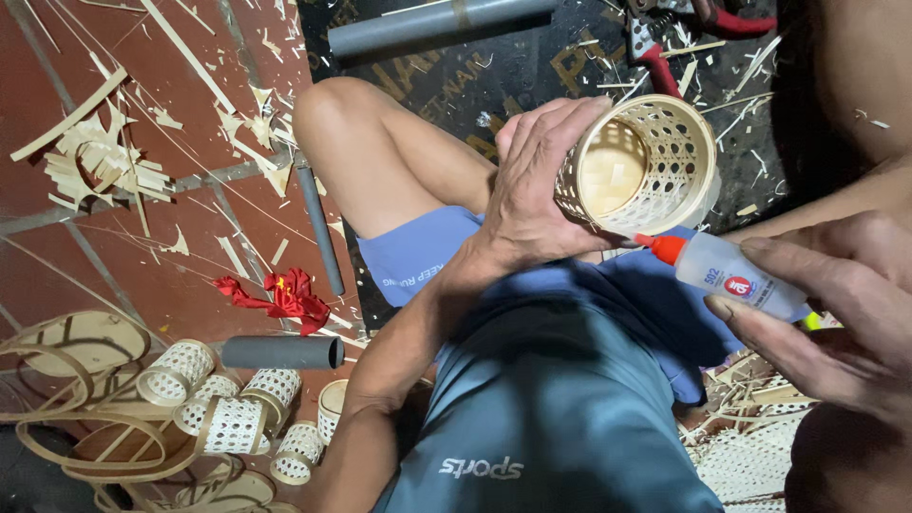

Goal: The person sits on the floor assembling a woven bamboo basket. They fit a thin bamboo rim ring around the basket mouth, press the rim into place, apply glue from a squeeze bottle around the edge, and then hold and cut a perforated bamboo strip with pliers.

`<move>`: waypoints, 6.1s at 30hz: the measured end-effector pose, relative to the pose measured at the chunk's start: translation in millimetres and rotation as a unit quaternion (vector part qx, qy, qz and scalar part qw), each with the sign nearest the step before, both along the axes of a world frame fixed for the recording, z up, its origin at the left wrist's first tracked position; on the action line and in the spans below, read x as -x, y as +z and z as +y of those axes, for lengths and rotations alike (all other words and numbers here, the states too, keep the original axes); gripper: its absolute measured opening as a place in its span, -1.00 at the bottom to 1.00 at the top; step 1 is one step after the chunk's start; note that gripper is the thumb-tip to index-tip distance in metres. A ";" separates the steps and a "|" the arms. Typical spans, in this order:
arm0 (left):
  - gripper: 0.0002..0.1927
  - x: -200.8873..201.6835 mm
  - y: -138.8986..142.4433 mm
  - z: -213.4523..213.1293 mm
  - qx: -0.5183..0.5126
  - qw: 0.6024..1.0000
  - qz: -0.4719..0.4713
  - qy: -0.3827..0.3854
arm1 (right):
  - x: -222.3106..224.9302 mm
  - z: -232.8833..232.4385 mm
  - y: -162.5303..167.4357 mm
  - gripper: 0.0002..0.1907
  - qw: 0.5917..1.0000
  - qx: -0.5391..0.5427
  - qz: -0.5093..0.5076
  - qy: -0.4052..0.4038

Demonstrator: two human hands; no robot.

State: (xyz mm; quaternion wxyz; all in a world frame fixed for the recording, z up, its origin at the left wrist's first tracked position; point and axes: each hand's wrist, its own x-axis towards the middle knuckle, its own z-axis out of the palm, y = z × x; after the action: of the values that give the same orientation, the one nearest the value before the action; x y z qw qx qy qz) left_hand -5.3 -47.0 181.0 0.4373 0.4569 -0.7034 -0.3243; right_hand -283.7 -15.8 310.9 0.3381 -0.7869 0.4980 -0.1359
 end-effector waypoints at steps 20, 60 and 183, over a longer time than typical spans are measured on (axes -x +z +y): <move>0.15 6.9 12.3 7.4 0.025 0.998 -0.007 -0.055 | 14.5 -32.6 -15.9 -0.63 0.954 -0.271 -0.024 -0.129; 0.06 4.4 8.1 9.8 0.040 0.996 -0.015 -0.073 | 10.4 -23.2 -30.0 -0.41 0.953 -0.231 -0.036 -0.194; -0.07 41.1 -38.6 57.1 -0.388 0.271 0.879 -0.064 | -69.2 -34.5 -17.7 -0.52 0.970 0.241 -0.031 0.002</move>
State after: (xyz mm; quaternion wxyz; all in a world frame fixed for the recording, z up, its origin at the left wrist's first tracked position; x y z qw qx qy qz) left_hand -46.4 10.1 142.4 0.5385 -0.0364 0.2907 -0.7901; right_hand -214.6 -50.3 293.2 0.1536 -0.8416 0.4384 -0.2755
